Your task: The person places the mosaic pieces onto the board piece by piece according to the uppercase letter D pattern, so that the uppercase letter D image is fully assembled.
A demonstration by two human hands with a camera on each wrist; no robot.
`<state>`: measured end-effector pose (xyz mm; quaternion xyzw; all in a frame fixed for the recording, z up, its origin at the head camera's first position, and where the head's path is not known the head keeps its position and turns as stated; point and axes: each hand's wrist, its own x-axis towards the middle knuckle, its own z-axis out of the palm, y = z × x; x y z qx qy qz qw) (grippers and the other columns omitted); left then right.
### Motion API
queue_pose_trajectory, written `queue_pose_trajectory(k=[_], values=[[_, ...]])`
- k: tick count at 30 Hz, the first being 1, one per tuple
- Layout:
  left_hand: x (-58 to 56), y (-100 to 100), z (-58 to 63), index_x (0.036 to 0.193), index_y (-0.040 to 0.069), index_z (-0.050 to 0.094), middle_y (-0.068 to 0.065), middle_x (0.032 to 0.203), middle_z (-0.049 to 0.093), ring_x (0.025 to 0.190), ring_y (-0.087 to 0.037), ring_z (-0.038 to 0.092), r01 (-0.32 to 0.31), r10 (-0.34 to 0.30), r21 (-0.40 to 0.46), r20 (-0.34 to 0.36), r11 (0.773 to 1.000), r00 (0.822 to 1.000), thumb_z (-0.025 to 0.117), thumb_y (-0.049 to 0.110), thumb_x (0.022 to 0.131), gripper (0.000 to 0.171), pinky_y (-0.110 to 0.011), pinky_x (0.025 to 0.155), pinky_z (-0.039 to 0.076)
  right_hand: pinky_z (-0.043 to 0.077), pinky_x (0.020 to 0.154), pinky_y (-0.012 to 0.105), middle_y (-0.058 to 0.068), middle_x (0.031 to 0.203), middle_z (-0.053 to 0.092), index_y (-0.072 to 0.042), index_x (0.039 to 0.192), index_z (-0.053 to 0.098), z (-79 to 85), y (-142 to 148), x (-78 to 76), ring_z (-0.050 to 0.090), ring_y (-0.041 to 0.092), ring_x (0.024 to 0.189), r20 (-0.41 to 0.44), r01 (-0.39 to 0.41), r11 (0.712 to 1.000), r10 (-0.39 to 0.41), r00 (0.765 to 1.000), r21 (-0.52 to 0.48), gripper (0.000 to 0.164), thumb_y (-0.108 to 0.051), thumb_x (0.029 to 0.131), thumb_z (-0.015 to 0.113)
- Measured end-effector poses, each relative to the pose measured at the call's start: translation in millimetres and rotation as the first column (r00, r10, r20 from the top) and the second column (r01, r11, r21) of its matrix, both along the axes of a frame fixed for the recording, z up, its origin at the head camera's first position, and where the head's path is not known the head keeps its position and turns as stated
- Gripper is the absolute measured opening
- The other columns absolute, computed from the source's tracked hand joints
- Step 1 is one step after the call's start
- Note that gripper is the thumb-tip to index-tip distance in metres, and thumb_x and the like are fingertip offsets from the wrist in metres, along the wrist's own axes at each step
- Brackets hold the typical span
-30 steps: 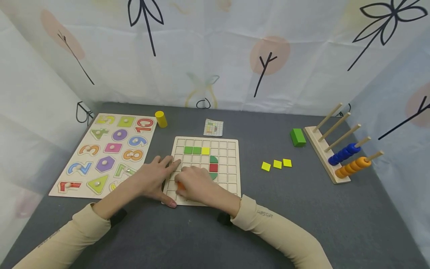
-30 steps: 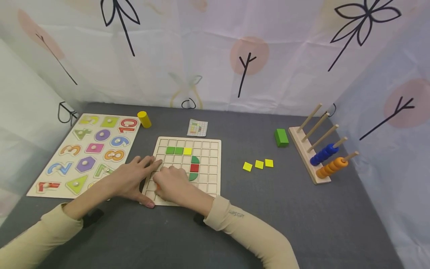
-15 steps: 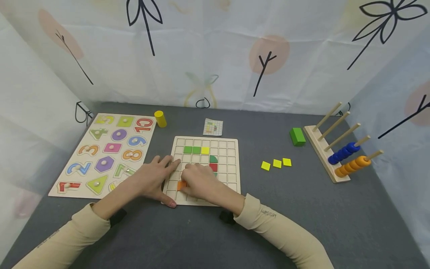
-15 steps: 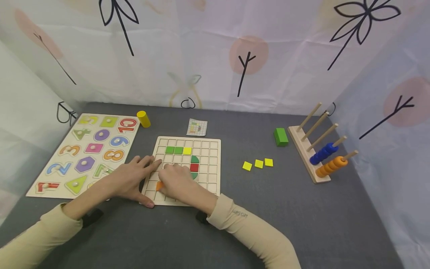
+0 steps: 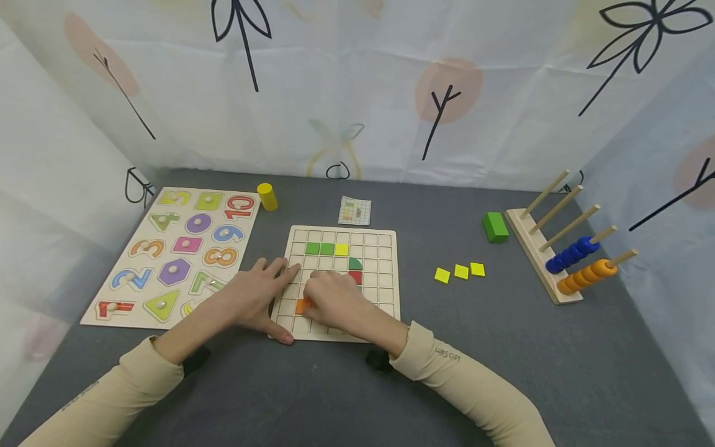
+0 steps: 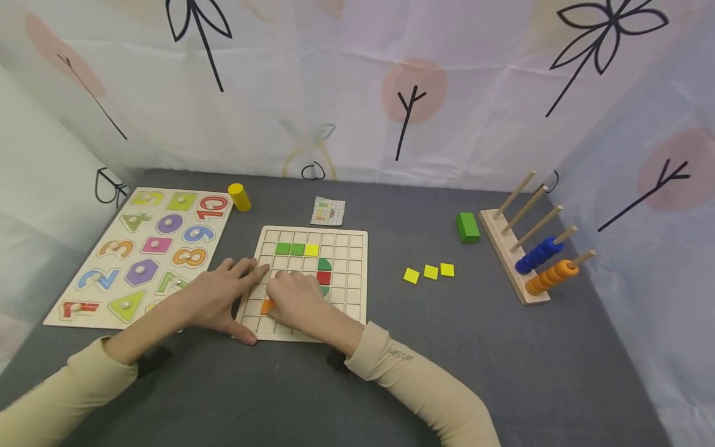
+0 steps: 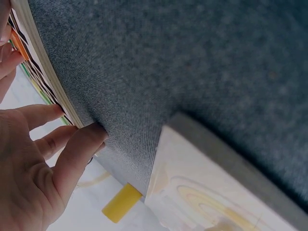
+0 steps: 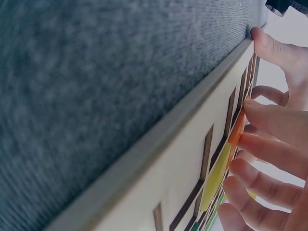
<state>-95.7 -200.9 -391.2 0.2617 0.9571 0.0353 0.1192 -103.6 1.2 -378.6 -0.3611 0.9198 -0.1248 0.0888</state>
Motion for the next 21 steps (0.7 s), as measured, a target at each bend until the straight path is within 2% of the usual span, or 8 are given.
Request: queue_pose_trajectory(k=[6,10,15,21], values=[[-0.2,0.3,0.1,0.156,0.006,0.040,-0.021,0.148,0.048,0.118,-0.040,0.053,-0.001,0.002,-0.007,0.005,1.000,1.000,0.078,0.086,0.055,0.135,-0.051,0.081,0.057,0.032,0.046,0.022,-0.005,0.072,0.056,-0.018,0.071,0.071,-0.2,2.0,-0.5,0.046,0.008,0.060,-0.021,-0.007,1.000,0.007,1.000,-0.011,0.020,-0.027,0.086,0.082],[0.2,0.8,1.2,0.157,0.007,0.039,-0.022,0.150,0.047,0.120,-0.041,0.052,-0.008,0.008,-0.014,0.012,1.000,1.000,0.079,0.086,0.055,0.135,-0.052,0.082,0.057,0.034,0.048,0.021,-0.005,0.077,0.060,-0.018,0.084,0.077,0.7,4.6,-0.3,0.048,0.007,0.064,-0.022,-0.011,1.000,0.010,1.000,-0.020,0.015,-0.031,0.086,0.083],[0.2,1.7,1.2,0.157,0.007,0.039,-0.022,0.151,0.046,0.122,-0.042,0.052,-0.007,0.008,-0.020,0.010,1.000,1.000,0.078,0.086,0.055,0.135,-0.053,0.083,0.057,0.038,0.051,0.022,-0.002,0.087,0.067,-0.019,0.100,0.081,2.1,9.8,-2.2,0.055,0.009,0.068,-0.026,-0.005,0.999,0.004,1.000,-0.037,0.022,-0.037,0.088,0.081],[0.2,1.5,1.1,0.156,0.006,0.039,-0.022,0.149,0.047,0.119,-0.040,0.052,-0.001,0.001,-0.026,0.004,1.000,1.000,0.077,0.088,0.055,0.135,-0.051,0.082,0.057,0.045,0.054,0.025,0.000,0.097,0.070,-0.018,0.106,0.081,5.2,22.5,-9.7,0.061,0.013,0.077,-0.012,0.047,0.998,-0.048,0.999,-0.029,0.022,-0.031,0.089,0.079]])
